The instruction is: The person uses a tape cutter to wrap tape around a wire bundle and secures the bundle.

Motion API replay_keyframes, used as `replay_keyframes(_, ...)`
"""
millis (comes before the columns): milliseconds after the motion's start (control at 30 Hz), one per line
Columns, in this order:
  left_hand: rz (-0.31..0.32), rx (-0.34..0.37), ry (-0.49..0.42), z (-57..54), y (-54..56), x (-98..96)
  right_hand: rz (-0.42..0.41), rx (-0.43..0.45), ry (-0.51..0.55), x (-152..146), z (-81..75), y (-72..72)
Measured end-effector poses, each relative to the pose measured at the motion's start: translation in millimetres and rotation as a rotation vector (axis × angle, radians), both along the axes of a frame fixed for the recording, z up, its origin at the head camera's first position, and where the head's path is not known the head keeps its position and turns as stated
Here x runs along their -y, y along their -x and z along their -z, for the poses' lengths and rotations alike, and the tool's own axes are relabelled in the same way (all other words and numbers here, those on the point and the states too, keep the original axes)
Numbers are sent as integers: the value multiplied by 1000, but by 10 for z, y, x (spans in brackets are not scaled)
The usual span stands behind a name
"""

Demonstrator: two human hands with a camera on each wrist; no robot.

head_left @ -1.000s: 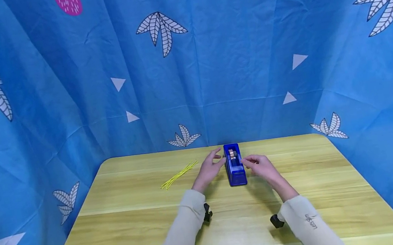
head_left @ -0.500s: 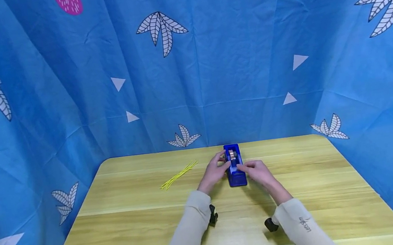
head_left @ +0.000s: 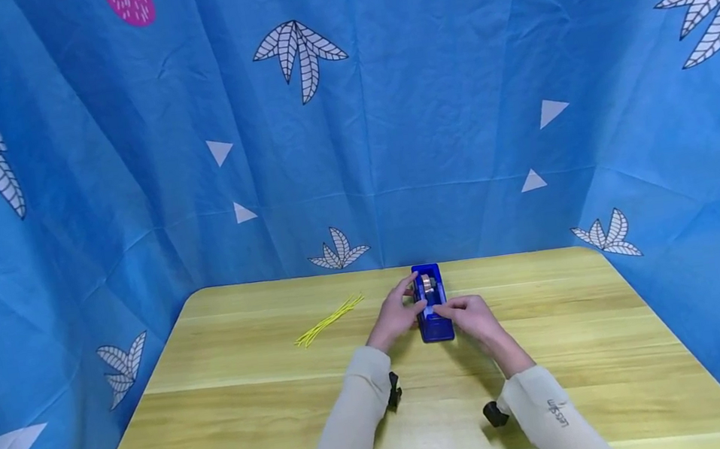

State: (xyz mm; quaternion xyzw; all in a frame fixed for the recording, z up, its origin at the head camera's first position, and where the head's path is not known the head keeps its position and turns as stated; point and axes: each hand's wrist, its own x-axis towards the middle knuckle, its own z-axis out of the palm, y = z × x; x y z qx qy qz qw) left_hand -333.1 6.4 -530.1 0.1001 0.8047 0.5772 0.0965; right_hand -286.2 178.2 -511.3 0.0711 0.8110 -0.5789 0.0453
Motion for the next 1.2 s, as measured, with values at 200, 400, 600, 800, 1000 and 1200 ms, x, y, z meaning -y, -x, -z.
replay_keyframes(200,-2,25,-6,-31,-14,-4,4,-2,9,5,-16,9)
replay_keyframes(400,-13,32,12,-27,15,-22,14,-23,7,33,-47,21)
replay_keyframes(600,-7,37,31,-6,56,-24,27,-21,-16,47,-45,68)
replay_keyframes(800,2,43,0,12,86,-25,45,-20,-35,49,-48,110)
replay_keyframes(1000,-16,52,-22,12,90,-45,53,-18,-69,63,-102,126)
replay_keyframes(1200,-44,57,-10,32,98,-54,48,-10,-88,92,-143,118)
